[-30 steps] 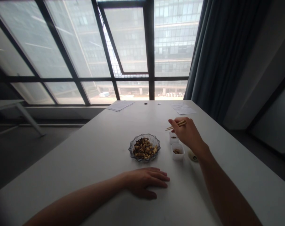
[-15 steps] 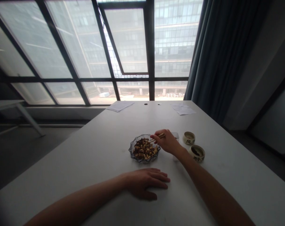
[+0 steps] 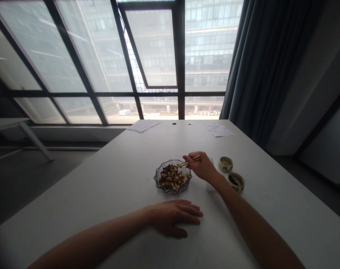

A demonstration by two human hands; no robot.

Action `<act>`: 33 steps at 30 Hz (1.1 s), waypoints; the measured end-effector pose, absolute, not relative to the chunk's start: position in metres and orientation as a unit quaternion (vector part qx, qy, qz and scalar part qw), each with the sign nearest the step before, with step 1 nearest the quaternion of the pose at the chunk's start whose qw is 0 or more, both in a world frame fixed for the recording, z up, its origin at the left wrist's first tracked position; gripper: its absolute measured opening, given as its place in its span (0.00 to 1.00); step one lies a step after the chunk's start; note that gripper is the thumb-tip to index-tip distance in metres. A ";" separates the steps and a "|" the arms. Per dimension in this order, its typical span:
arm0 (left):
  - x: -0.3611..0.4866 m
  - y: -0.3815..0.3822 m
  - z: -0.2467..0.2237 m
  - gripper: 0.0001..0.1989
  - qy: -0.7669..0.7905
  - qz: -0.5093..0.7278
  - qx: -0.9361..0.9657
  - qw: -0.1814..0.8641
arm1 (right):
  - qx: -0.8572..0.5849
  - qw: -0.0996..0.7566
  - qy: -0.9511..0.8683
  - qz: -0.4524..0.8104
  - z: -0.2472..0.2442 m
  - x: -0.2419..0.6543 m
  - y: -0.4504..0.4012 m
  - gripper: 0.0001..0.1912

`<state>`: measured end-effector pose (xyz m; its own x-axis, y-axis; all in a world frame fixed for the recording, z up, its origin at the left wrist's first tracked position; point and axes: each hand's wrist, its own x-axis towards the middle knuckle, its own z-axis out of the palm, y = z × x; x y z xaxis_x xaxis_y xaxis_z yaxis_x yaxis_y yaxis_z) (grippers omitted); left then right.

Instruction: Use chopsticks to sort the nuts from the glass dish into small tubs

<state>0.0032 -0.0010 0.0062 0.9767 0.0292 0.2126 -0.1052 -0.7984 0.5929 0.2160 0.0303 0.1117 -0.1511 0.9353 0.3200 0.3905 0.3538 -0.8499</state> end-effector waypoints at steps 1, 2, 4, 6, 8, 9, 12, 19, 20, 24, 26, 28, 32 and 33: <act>0.003 -0.001 0.006 0.30 -0.019 0.103 0.942 0.318 | -0.479 0.448 -0.691 0.305 0.118 0.221 0.029 0.26; 0.003 -0.001 0.006 0.30 -0.016 0.100 0.942 0.319 | -0.482 0.454 -0.686 0.301 0.126 0.226 0.026 0.26; 0.003 -0.001 0.006 0.30 -0.011 0.095 0.942 0.321 | -0.492 0.468 -0.674 0.290 0.142 0.238 0.020 0.26; 0.003 -0.001 0.006 0.30 -0.011 0.095 0.942 0.323 | -0.513 0.485 -0.654 0.274 0.159 0.250 0.009 0.26; 0.003 -0.001 0.006 0.30 -0.013 0.096 0.942 0.322 | -0.534 0.499 -0.633 0.255 0.174 0.262 -0.004 0.25; 0.004 -0.001 0.007 0.30 -0.014 0.097 0.942 0.322 | -0.547 0.501 -0.624 0.246 0.181 0.269 -0.010 0.25; 0.005 -0.002 0.008 0.30 -0.013 0.096 0.942 0.322 | -0.593 0.483 -0.606 0.220 0.194 0.288 -0.029 0.24; 0.008 -0.001 0.005 0.30 -0.013 0.100 0.942 0.320 | -0.633 0.373 -0.636 0.237 0.193 0.310 -0.041 0.22; 0.008 -0.001 0.006 0.30 -0.012 0.098 0.942 0.320 | -0.633 0.373 -0.638 0.232 0.192 0.309 -0.041 0.22; 0.010 -0.002 0.010 0.30 -0.014 0.096 0.941 0.325 | -0.627 0.385 -0.642 0.216 0.194 0.308 -0.039 0.21; 0.010 -0.003 0.010 0.30 -0.012 0.096 0.940 0.327 | -0.622 0.395 -0.641 0.214 0.196 0.306 -0.038 0.21; 0.010 -0.003 0.009 0.30 -0.012 0.098 0.940 0.327 | -0.607 0.417 -0.640 0.219 0.197 0.302 -0.036 0.21; 0.008 -0.003 0.006 0.30 -0.015 0.101 0.941 0.322 | -0.552 0.467 -0.643 0.253 0.191 0.282 -0.027 0.21; 0.008 -0.002 0.005 0.30 -0.014 0.100 0.941 0.322 | -0.541 0.467 -0.648 0.264 0.187 0.275 -0.024 0.21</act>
